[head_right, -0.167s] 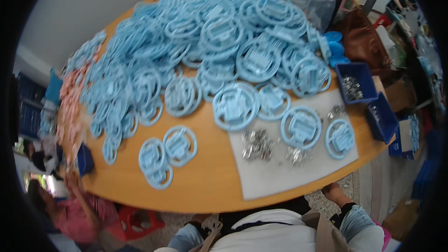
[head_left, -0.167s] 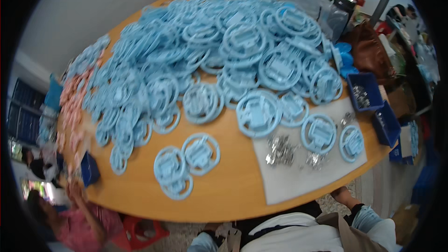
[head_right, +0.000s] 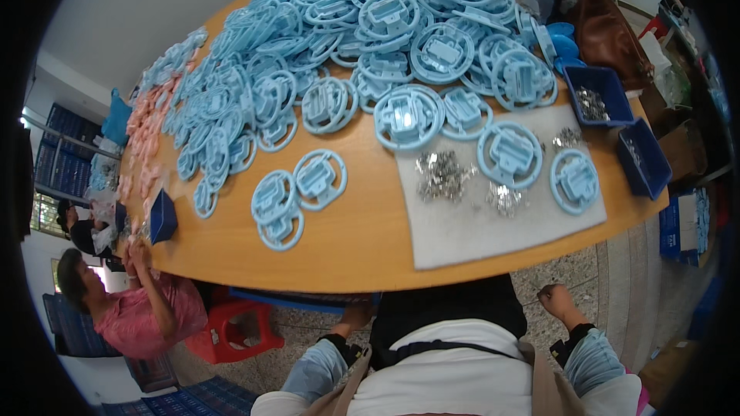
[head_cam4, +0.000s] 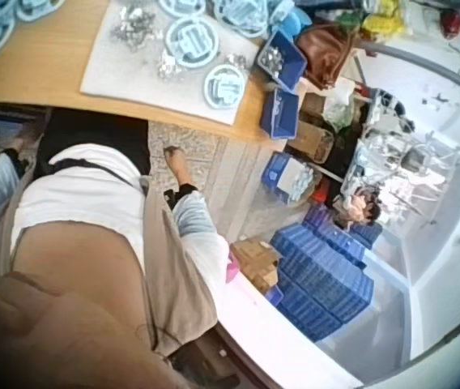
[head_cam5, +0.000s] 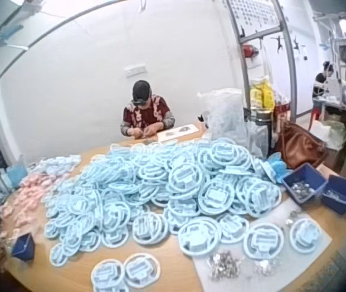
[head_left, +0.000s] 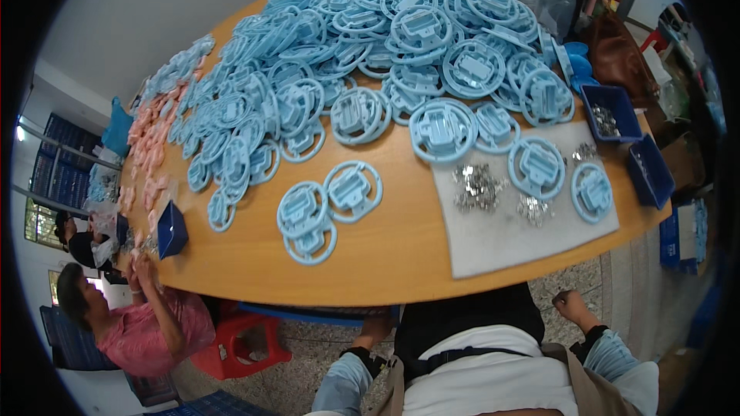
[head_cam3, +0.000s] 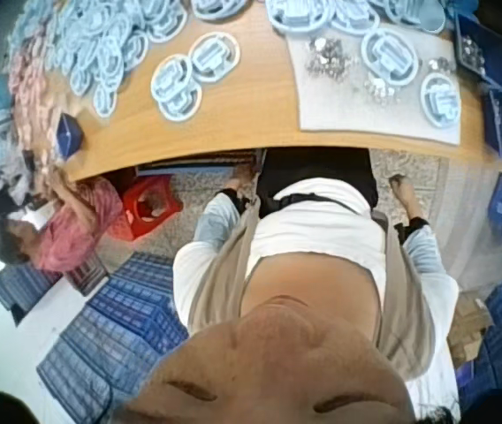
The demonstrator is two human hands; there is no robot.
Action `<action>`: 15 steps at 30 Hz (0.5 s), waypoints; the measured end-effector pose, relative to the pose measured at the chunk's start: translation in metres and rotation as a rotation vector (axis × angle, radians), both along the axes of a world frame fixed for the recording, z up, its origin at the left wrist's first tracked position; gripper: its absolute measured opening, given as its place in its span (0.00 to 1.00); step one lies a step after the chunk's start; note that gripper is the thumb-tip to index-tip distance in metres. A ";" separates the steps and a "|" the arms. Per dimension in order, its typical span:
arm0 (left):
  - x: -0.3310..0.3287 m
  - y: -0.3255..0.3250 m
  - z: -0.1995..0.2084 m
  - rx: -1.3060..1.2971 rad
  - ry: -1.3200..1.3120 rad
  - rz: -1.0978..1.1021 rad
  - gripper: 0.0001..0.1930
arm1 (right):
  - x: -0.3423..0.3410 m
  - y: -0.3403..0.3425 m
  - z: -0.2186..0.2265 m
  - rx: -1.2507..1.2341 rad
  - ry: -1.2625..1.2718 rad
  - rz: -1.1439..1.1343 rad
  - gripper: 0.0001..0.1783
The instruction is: Assemble small plastic pieces into circular frames at a manufacturing workstation.
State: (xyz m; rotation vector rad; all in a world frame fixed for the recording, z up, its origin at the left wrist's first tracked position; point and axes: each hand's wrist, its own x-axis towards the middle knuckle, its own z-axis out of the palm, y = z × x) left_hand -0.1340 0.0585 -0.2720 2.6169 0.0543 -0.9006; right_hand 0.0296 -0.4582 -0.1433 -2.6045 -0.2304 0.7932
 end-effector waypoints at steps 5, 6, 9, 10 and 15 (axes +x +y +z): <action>-0.037 0.013 0.013 0.252 -0.065 0.128 0.26 | -0.020 -0.014 -0.002 -0.021 -0.035 -0.120 0.12; -0.038 0.013 0.017 0.266 -0.089 0.122 0.26 | -0.023 -0.019 -0.003 0.002 -0.051 -0.125 0.12; -0.040 0.009 0.018 0.322 -0.048 0.056 0.25 | -0.029 -0.019 0.029 0.027 -0.081 -0.164 0.13; -0.032 0.008 0.013 0.367 0.013 0.010 0.25 | -0.024 -0.018 0.042 0.006 -0.070 -0.176 0.13; -0.072 0.013 -0.017 0.317 -0.271 -0.088 0.19 | -0.019 -0.025 0.044 0.028 -0.124 -0.204 0.13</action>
